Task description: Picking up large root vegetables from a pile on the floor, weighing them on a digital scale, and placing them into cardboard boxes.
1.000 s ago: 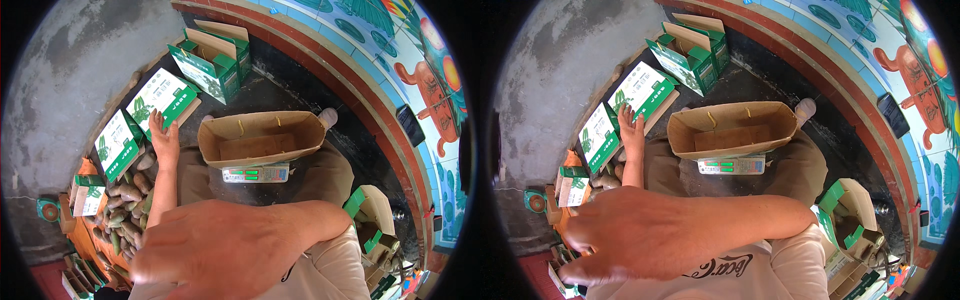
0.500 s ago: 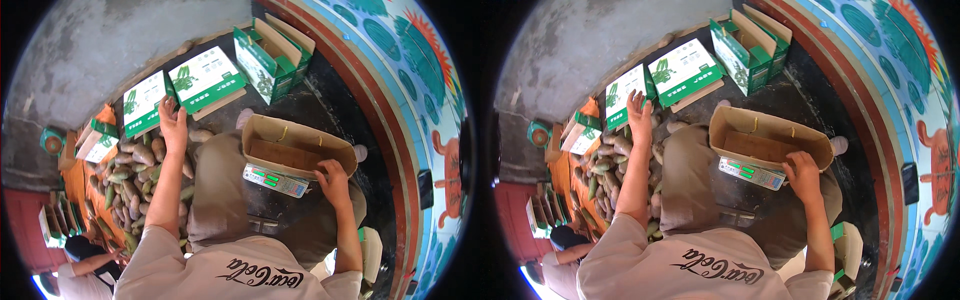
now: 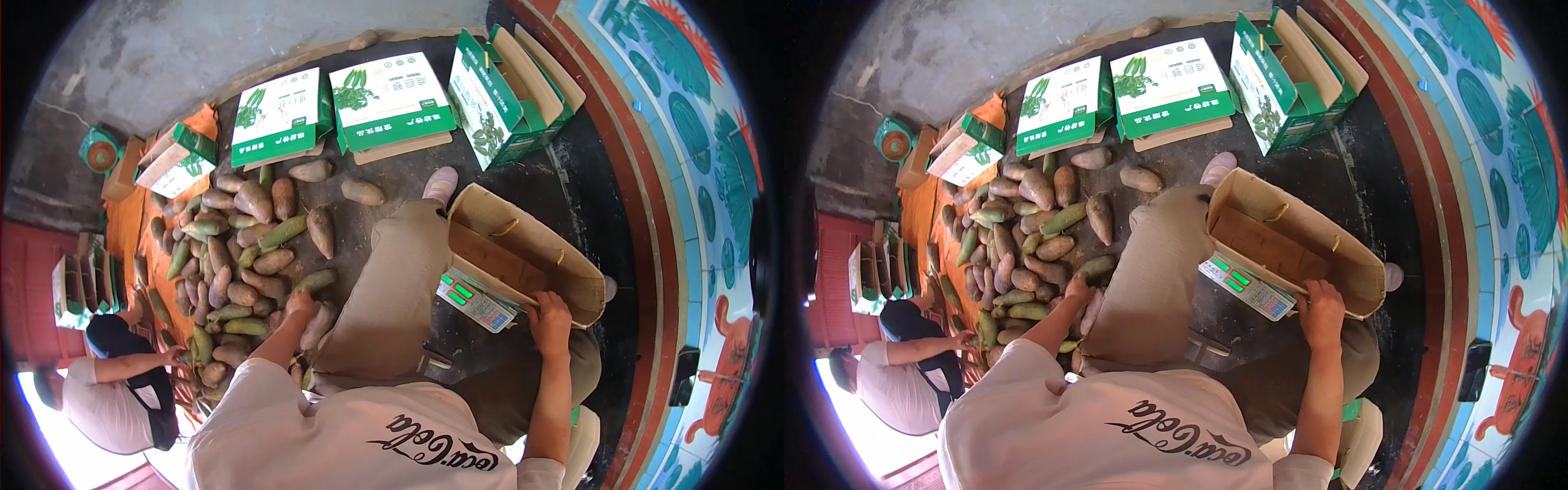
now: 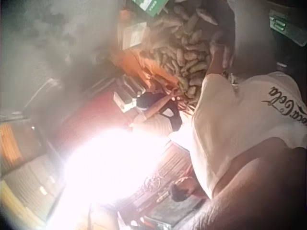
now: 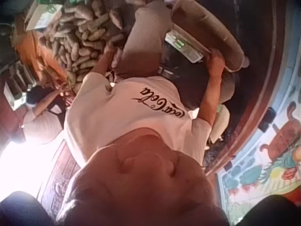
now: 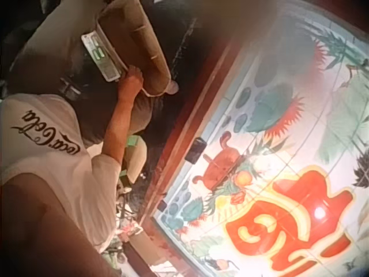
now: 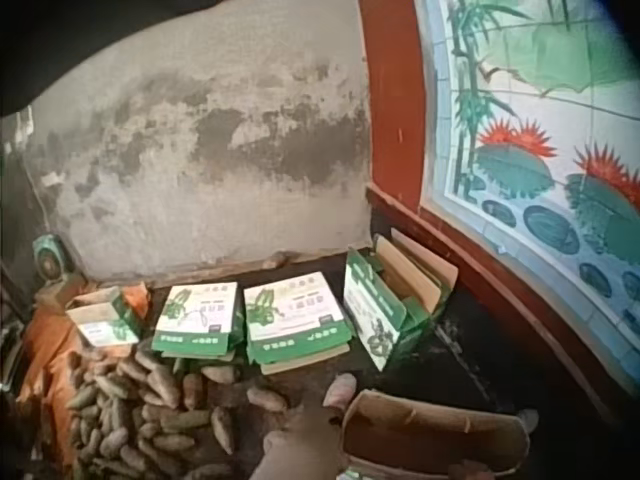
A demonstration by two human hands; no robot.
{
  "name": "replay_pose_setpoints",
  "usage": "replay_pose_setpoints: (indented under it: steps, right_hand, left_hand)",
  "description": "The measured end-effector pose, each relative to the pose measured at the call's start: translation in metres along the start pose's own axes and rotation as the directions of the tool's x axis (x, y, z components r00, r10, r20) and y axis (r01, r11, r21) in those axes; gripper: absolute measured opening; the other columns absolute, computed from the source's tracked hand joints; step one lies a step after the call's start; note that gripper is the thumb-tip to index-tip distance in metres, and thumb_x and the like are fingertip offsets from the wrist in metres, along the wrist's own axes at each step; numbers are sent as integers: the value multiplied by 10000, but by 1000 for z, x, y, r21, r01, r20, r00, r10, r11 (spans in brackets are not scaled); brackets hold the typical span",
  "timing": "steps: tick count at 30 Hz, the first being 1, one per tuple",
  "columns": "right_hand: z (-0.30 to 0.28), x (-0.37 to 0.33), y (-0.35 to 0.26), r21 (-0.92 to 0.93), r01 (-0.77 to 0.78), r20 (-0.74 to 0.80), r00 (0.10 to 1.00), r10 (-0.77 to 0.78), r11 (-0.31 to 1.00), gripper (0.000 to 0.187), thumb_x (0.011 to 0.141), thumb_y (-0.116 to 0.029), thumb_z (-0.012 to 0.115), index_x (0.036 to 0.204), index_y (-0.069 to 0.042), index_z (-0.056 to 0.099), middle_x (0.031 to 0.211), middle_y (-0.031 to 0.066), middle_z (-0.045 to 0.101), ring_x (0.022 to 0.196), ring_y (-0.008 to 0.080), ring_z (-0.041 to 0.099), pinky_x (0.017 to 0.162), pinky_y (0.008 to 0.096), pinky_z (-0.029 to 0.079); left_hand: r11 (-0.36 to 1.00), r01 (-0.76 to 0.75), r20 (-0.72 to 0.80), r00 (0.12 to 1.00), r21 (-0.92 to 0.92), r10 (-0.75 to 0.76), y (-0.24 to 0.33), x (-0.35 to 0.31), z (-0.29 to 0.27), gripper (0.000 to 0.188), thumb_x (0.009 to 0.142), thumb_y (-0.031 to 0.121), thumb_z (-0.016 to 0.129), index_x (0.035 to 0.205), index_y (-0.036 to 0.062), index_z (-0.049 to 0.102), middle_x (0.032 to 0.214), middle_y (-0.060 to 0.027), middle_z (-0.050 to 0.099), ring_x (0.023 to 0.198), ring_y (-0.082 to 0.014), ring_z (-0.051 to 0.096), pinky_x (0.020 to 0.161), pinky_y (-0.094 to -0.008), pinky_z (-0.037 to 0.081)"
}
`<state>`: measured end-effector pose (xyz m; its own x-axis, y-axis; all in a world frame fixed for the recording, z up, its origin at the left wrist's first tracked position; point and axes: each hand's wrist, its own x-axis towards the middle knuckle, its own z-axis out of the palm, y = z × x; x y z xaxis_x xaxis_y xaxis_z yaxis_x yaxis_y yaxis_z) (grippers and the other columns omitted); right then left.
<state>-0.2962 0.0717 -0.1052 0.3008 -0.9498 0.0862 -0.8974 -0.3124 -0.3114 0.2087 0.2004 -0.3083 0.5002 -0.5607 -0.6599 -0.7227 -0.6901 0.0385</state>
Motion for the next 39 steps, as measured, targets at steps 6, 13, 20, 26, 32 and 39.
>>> replay_pose_setpoints:
  steps: [6, 13, 20, 26, 32, 39]
  right_hand:
    - [4, 4, -4, -53, -14, -5, 1000, 13, 998, 257, 671, -72, 721, 894, -55, 596, 808, 102, 578, 795, 301, 574, 694, 401, 463]
    - [3, 8, -9, -61, -9, -16, 1000, 8, 998, 261, 671, -79, 725, 895, -61, 591, 791, 101, 572, 780, 305, 569, 684, 403, 457]
    - [8, 8, -9, -68, -25, -40, 999, 22, 997, 265, 673, -62, 721, 906, -65, 594, 818, 114, 592, 786, 317, 579, 684, 407, 457]
    - [6, 9, -10, -81, -32, -62, 998, 27, 996, 274, 662, -74, 727, 900, -68, 591, 815, 108, 594, 783, 313, 578, 689, 406, 452]
    - [12, 11, -10, -65, -35, -52, 998, 32, 997, 262, 679, -90, 728, 906, -65, 599, 822, 107, 602, 787, 315, 583, 696, 405, 452]
    - [7, 11, -13, -86, -73, -27, 997, 71, 994, 232, 703, -68, 706, 912, -57, 606, 862, 119, 619, 827, 322, 602, 729, 402, 467]
  left_hand:
    - [961, -99, -13, 994, 256, 106, -12, -49, 20, 651, 771, 234, 625, 1367, 173, 369, 1468, -96, 217, 1379, -252, 156, 1074, -403, 296]
    - [995, 60, -219, 973, -84, -77, -26, -10, 32, 530, 849, 265, 567, 1342, 177, 394, 1410, -81, 346, 1320, -278, 311, 1023, -448, 348]
    - [967, 238, -125, 960, -97, -249, -33, 11, 24, 499, 869, 394, 516, 1310, 180, 419, 1302, -106, 449, 1203, -303, 453, 946, -427, 425]
    - [962, 224, -44, 975, 157, -219, -30, 10, 12, 553, 839, 387, 587, 1278, 101, 407, 1217, -154, 453, 1179, -330, 459, 939, -411, 442]
    - [962, 234, -123, 968, 141, -218, -49, 11, 29, 491, 811, 365, 597, 1195, 94, 455, 1185, -101, 514, 1110, -284, 522, 910, -383, 450]
    - [944, 55, -30, 998, 326, -48, -37, -13, 1, 525, 766, 343, 645, 1180, 102, 430, 1173, -126, 540, 1127, -287, 532, 890, -380, 454]
